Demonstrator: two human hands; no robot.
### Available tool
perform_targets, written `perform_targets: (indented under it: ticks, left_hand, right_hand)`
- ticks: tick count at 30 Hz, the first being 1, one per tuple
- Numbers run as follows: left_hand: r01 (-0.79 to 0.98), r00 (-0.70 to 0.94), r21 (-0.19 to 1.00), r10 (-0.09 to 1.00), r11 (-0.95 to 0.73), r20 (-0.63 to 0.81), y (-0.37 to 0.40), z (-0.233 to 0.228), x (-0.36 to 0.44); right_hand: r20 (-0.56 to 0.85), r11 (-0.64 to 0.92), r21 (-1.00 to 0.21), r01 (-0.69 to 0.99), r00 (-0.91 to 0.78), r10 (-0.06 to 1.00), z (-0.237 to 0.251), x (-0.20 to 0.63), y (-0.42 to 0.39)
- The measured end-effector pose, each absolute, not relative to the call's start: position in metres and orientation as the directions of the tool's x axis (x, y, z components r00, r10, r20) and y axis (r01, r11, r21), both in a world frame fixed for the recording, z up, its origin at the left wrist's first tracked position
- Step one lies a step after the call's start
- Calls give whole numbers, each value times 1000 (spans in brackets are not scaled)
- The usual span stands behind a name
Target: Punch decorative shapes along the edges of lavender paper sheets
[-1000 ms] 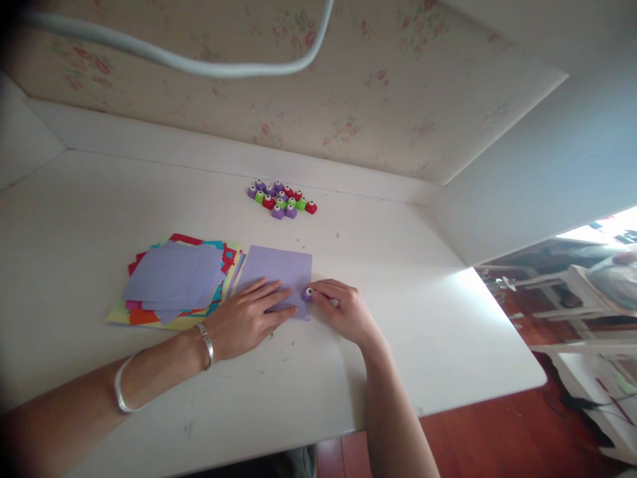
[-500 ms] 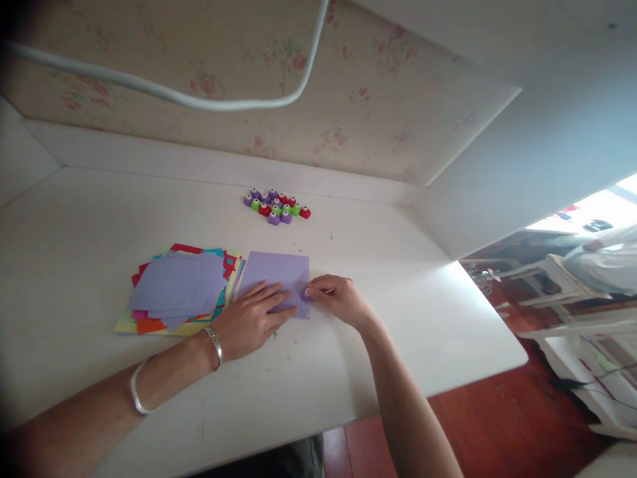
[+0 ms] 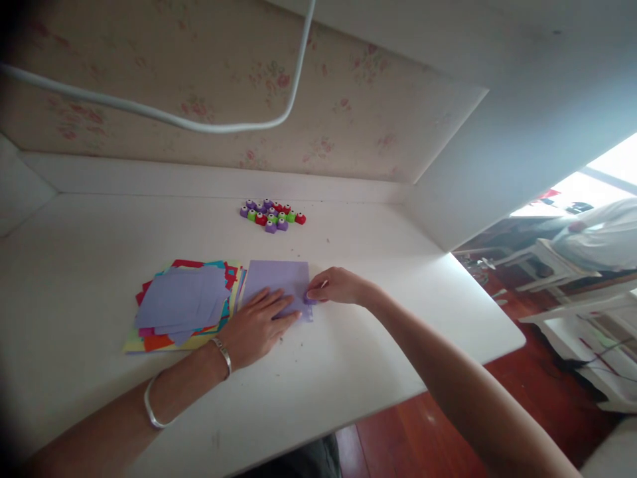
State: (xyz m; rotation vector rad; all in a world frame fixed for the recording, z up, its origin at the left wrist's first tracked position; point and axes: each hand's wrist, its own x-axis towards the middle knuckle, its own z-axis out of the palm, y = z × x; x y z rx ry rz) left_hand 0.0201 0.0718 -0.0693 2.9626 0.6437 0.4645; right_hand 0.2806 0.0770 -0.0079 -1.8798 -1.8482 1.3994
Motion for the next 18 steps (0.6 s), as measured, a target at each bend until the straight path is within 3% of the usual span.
perform_targets:
  ticks: [18]
  left_hand:
    - [391,865,133,413,-911,285,70,-68,19]
  right_hand:
    - [-520,-241,-657,714,-198,831,6,275,78]
